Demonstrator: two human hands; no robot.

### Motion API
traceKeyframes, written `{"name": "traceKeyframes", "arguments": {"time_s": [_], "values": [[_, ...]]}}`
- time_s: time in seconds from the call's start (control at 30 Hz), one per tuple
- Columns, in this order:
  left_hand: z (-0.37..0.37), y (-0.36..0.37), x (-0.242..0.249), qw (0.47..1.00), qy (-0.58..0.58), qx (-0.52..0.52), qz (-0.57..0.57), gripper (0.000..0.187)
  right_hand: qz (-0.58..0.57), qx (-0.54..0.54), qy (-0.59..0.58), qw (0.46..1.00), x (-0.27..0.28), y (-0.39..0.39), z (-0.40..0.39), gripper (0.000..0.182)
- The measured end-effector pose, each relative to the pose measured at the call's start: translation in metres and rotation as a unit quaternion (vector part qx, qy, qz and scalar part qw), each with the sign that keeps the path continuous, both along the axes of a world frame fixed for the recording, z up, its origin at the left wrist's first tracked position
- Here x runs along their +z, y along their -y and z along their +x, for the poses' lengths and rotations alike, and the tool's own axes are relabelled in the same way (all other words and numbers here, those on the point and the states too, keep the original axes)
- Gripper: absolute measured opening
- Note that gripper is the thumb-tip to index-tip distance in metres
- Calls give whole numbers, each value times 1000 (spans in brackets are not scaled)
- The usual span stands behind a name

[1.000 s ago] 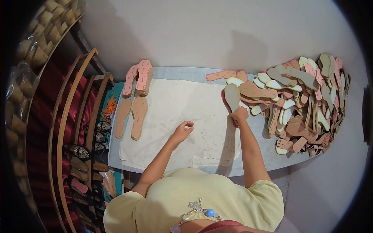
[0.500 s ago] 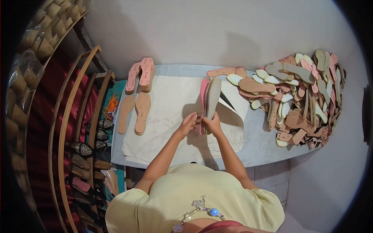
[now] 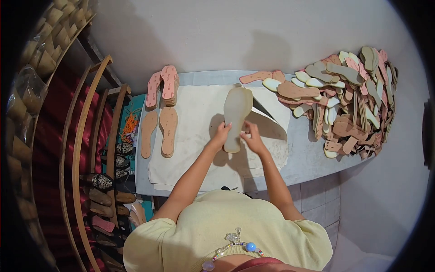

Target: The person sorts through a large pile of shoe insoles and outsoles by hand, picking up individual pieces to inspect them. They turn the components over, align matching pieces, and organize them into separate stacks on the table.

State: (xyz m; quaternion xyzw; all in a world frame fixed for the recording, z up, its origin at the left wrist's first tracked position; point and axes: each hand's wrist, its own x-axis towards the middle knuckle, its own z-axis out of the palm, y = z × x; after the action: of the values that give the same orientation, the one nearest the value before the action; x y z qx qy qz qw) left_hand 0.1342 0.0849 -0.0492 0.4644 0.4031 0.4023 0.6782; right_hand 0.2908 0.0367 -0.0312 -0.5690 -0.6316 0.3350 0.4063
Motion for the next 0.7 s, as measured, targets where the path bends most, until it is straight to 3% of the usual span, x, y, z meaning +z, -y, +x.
{"name": "traceKeyframes", "arguments": {"time_s": [0.07, 0.13, 0.17, 0.27, 0.4, 0.47, 0.5, 0.53, 0.57, 0.7], "values": [[-6, 0, -2, 997, 31, 10, -64, 36, 60, -48, -10, 997, -11, -22, 21, 59], [-13, -5, -15, 995, 49, -16, -85, 36, 18, -79, 39, 996, -9, -44, 45, 59], [-14, -7, -21, 991, 66, -39, -106, 37, -73, -85, 84, 990, -1, -53, 58, 63], [-18, 5, 9, 988, 26, -55, -142, 43, 62, -144, 0, 988, -26, -83, 90, 69], [-28, 11, 15, 995, -45, -78, -46, 56, 52, -209, 70, 974, -34, -105, 116, 65], [-35, 7, 6, 997, -27, -41, -55, 75, -14, -180, 65, 981, -19, -99, 104, 55], [-38, 5, 6, 997, -27, -40, -55, 75, 0, -160, 32, 987, -17, -94, 89, 45], [-42, 3, 5, 995, -18, -42, -89, 75, -31, -104, -33, 994, -24, -93, 78, 42], [-45, 2, 4, 991, -8, -43, -123, 76, -104, -52, -66, 991, 2, -78, 54, 41], [-51, 0, 13, 994, 59, -45, -78, 62, -249, 108, -220, 937, 22, -49, -17, 37]]}}
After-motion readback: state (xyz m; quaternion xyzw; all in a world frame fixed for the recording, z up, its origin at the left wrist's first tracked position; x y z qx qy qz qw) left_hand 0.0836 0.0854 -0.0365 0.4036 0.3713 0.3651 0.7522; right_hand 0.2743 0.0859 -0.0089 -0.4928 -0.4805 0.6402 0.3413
